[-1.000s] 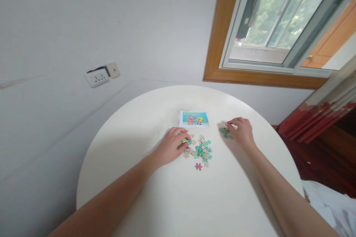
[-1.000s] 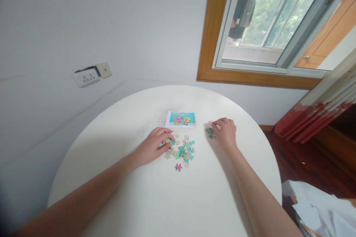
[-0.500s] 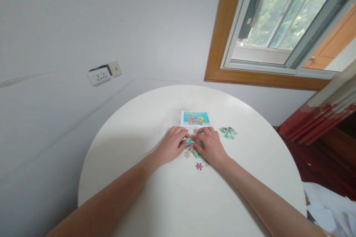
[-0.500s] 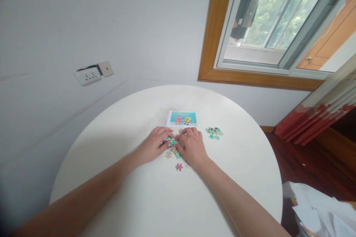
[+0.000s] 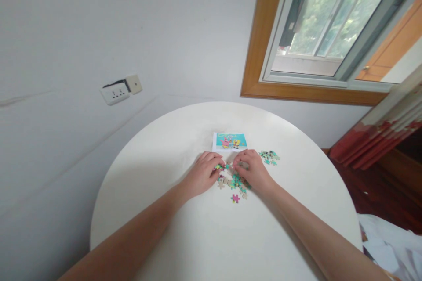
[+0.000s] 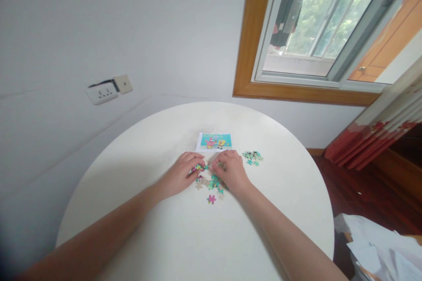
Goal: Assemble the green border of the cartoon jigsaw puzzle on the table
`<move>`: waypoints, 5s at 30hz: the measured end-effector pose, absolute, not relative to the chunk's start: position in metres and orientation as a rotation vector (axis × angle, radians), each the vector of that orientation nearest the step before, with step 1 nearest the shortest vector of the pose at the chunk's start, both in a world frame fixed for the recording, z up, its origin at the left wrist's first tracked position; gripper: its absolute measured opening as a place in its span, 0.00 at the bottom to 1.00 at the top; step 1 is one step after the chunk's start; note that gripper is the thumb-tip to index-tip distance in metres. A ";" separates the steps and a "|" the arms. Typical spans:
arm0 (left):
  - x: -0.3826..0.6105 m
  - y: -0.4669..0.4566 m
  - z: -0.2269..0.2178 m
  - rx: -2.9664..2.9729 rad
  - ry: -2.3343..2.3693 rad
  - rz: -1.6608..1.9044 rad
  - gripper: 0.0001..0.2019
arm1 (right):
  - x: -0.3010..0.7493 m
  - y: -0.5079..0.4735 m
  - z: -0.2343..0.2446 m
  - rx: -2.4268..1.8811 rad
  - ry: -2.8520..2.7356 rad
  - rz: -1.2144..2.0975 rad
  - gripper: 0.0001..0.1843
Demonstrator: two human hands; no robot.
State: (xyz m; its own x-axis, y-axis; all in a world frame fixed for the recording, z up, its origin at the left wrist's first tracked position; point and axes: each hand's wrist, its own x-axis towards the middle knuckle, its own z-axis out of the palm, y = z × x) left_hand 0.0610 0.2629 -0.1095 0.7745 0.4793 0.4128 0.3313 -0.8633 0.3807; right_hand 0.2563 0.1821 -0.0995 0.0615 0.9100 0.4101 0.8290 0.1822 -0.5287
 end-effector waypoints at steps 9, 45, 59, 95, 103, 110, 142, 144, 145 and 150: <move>0.061 0.262 -0.107 2.683 0.633 0.710 0.11 | 0.351 0.177 -0.107 -2.112 -1.306 -0.109 0.13; 0.062 0.262 -0.108 2.693 0.635 0.717 0.12 | 0.248 0.177 -0.099 -1.734 -1.907 0.187 0.07; 0.058 0.268 -0.104 2.579 0.727 0.830 0.11 | 0.324 0.178 -0.095 -2.017 -1.628 -0.321 0.08; 0.060 0.270 -0.107 2.582 0.736 0.834 0.10 | 0.331 0.176 -0.094 -2.077 -1.584 -0.065 0.07; 0.059 0.269 -0.105 2.597 0.716 0.853 0.10 | 0.344 0.173 -0.095 -2.057 -1.673 -0.294 0.09; 0.064 0.238 -0.084 2.736 0.321 0.614 0.19 | 0.301 0.156 -0.070 -1.553 -2.183 0.264 0.08; 0.065 0.239 -0.090 2.710 0.364 0.569 0.13 | 0.290 0.156 -0.081 -1.695 -2.092 0.490 0.11; 0.064 0.240 -0.090 2.707 0.370 0.576 0.13 | 0.291 0.156 -0.083 -1.700 -2.071 0.511 0.10; 0.064 0.240 -0.091 2.709 0.373 0.576 0.13 | 0.291 0.156 -0.084 -1.697 -2.055 0.530 0.10; 0.065 0.239 -0.089 2.719 0.362 0.558 0.12 | 0.292 0.156 -0.085 -1.700 -1.934 0.650 0.07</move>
State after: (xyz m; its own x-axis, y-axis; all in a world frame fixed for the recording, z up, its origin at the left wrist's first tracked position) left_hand 0.0649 0.2395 -0.0893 0.8903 0.3112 0.3324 0.1773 -0.9093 0.3764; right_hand 0.2916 0.1563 -0.0851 -0.1124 0.9926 0.0449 0.7640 0.1153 -0.6348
